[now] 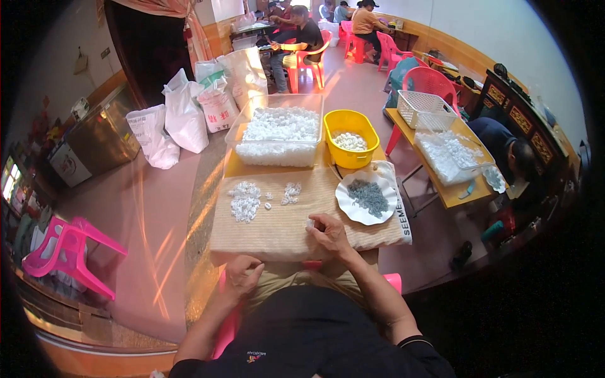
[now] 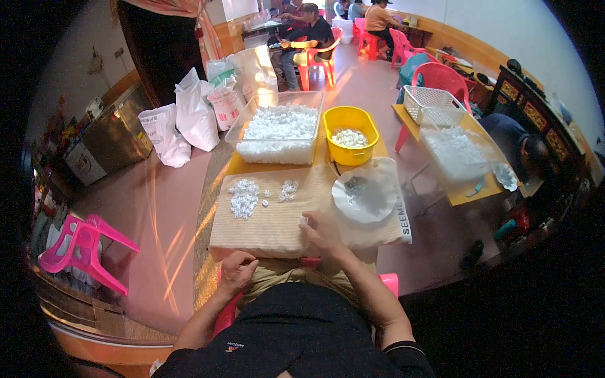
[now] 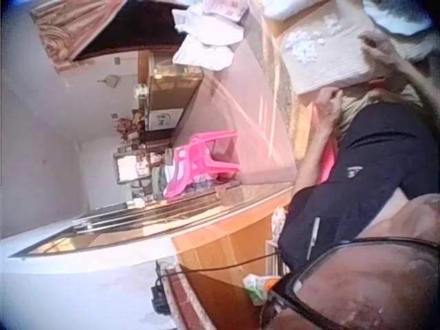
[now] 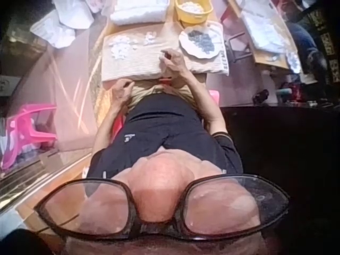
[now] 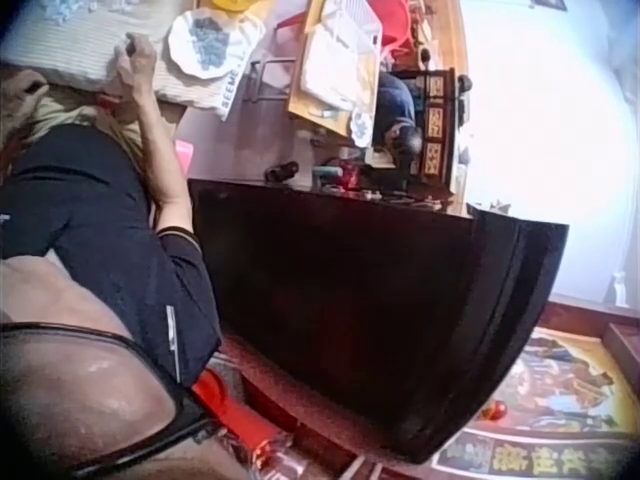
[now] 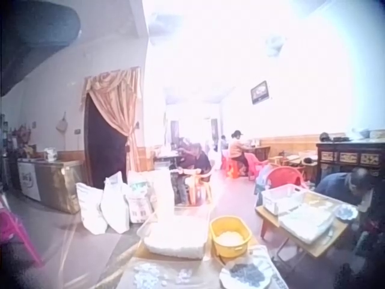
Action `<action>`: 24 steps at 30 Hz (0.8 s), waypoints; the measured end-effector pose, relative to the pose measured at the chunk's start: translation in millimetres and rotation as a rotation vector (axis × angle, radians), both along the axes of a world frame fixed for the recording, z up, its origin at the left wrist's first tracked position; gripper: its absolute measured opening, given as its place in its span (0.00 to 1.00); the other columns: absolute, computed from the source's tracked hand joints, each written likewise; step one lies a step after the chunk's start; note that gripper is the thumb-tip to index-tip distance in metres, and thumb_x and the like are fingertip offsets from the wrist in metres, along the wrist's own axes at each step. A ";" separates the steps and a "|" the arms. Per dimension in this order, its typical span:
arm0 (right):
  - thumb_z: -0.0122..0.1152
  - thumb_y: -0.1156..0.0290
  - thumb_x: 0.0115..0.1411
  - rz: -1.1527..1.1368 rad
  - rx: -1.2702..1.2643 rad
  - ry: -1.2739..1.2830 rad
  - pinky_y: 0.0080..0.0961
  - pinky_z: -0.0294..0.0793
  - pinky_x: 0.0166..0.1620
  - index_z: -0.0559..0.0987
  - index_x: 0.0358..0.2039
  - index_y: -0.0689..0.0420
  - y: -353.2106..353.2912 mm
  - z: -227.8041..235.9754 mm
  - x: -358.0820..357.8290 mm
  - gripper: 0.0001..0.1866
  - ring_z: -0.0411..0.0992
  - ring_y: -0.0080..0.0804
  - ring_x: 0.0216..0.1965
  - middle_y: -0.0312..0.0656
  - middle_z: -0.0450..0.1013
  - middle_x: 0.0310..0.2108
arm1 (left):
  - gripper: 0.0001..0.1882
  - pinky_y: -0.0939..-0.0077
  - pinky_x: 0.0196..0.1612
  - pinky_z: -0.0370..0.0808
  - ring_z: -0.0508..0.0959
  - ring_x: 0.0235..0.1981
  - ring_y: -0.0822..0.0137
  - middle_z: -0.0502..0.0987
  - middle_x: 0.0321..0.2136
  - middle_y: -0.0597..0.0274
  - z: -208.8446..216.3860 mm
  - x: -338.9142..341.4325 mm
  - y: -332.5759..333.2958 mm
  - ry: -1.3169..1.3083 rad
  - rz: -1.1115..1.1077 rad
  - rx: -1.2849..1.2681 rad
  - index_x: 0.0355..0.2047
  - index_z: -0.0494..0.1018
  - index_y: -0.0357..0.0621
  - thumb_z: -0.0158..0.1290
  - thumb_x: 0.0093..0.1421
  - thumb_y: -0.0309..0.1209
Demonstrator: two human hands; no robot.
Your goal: The recorder is assembling small white plastic components by manually inserting small blue pins into them.
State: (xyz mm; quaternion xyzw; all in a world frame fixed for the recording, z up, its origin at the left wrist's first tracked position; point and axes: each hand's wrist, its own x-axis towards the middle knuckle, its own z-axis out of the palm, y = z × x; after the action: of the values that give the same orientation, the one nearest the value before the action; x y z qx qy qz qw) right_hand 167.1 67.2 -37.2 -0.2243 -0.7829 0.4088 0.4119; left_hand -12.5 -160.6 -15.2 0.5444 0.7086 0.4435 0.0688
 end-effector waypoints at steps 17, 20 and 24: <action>0.65 0.76 0.52 -0.003 0.038 0.011 0.17 0.67 0.27 0.78 0.40 0.64 -0.6 4.6 0.9 0.14 0.65 0.18 0.24 0.34 0.68 0.22 | 0.04 0.78 0.29 0.73 0.77 0.25 0.71 0.77 0.24 0.59 -10.3 15.4 4.6 -0.169 0.001 -0.085 0.28 0.77 0.39 0.60 0.53 0.26; 0.64 0.75 0.53 -0.001 0.040 0.009 0.17 0.67 0.27 0.78 0.41 0.64 -0.4 3.6 1.5 0.14 0.66 0.18 0.24 0.34 0.69 0.22 | 0.04 0.77 0.29 0.73 0.77 0.25 0.71 0.77 0.24 0.59 -12.8 15.5 5.1 -0.125 -0.009 -0.091 0.28 0.77 0.39 0.59 0.53 0.27; 0.64 0.75 0.53 0.003 0.017 0.001 0.17 0.67 0.28 0.78 0.41 0.64 -0.7 4.8 0.7 0.14 0.66 0.19 0.24 0.34 0.69 0.22 | 0.05 0.77 0.29 0.73 0.76 0.25 0.71 0.77 0.24 0.59 -14.1 16.9 5.8 -0.120 -0.016 -0.099 0.28 0.77 0.39 0.59 0.53 0.27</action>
State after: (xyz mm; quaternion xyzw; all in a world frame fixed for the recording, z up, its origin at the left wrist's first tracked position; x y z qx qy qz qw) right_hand 167.8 66.5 -32.4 -0.2194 -0.7865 0.4029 0.4133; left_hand 4.4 -154.7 -29.3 0.5184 0.7200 0.4391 0.1416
